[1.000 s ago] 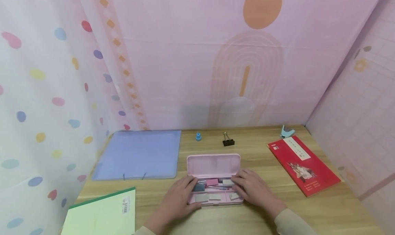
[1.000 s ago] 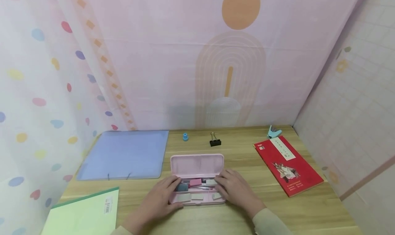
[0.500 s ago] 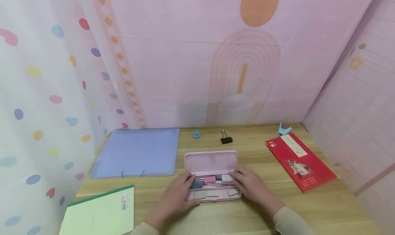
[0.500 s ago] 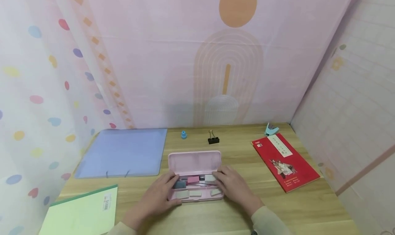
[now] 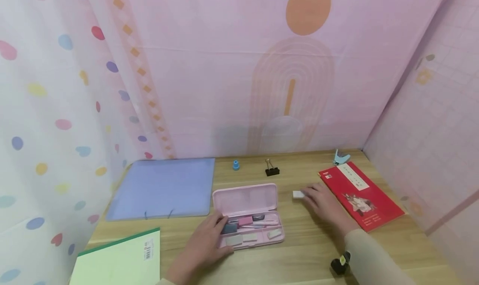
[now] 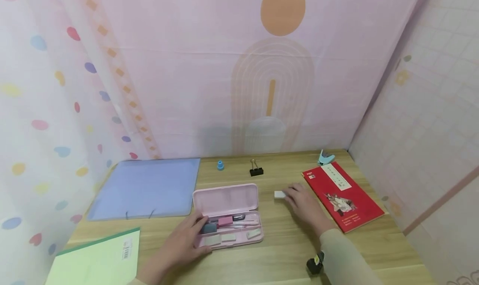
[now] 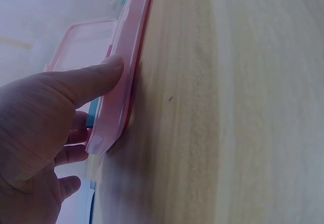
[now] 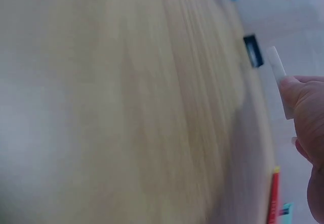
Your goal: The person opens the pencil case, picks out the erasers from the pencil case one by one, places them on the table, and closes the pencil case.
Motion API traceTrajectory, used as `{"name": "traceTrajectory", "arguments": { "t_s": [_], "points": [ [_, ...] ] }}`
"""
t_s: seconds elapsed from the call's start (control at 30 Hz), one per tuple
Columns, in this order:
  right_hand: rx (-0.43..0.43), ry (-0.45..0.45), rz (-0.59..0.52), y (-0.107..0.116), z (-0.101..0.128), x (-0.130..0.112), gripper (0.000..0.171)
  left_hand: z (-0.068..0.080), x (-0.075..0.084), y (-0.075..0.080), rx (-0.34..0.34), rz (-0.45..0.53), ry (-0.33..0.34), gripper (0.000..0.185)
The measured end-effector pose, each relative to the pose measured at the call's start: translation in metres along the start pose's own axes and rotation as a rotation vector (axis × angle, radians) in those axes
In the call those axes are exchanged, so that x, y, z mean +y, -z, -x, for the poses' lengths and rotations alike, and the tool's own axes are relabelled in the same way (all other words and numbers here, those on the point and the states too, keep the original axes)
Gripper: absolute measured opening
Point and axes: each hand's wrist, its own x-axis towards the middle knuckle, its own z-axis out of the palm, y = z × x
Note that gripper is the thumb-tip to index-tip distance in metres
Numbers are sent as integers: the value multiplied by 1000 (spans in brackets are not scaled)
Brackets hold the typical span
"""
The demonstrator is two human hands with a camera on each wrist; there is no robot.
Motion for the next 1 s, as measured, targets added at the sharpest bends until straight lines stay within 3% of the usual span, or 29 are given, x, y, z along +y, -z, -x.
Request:
{"name": "traceTrajectory", "arguments": {
  "t_s": [0.3, 0.6, 0.8, 1.0],
  "points": [
    [-14, -43, 16, -26, -18, 18, 32, 5, -2, -8, 10, 43, -6, 96],
    [-27, -92, -38, -29, -21, 18, 33, 9, 1, -7, 52, 47, -16, 93],
    [-35, -95, -32, -27, -27, 18, 33, 9, -2, -5, 85, 73, 8, 93],
    [-33, -112, -69, -21, -30, 14, 35, 13, -4, -1, 95, 93, 85, 96]
  ]
}}
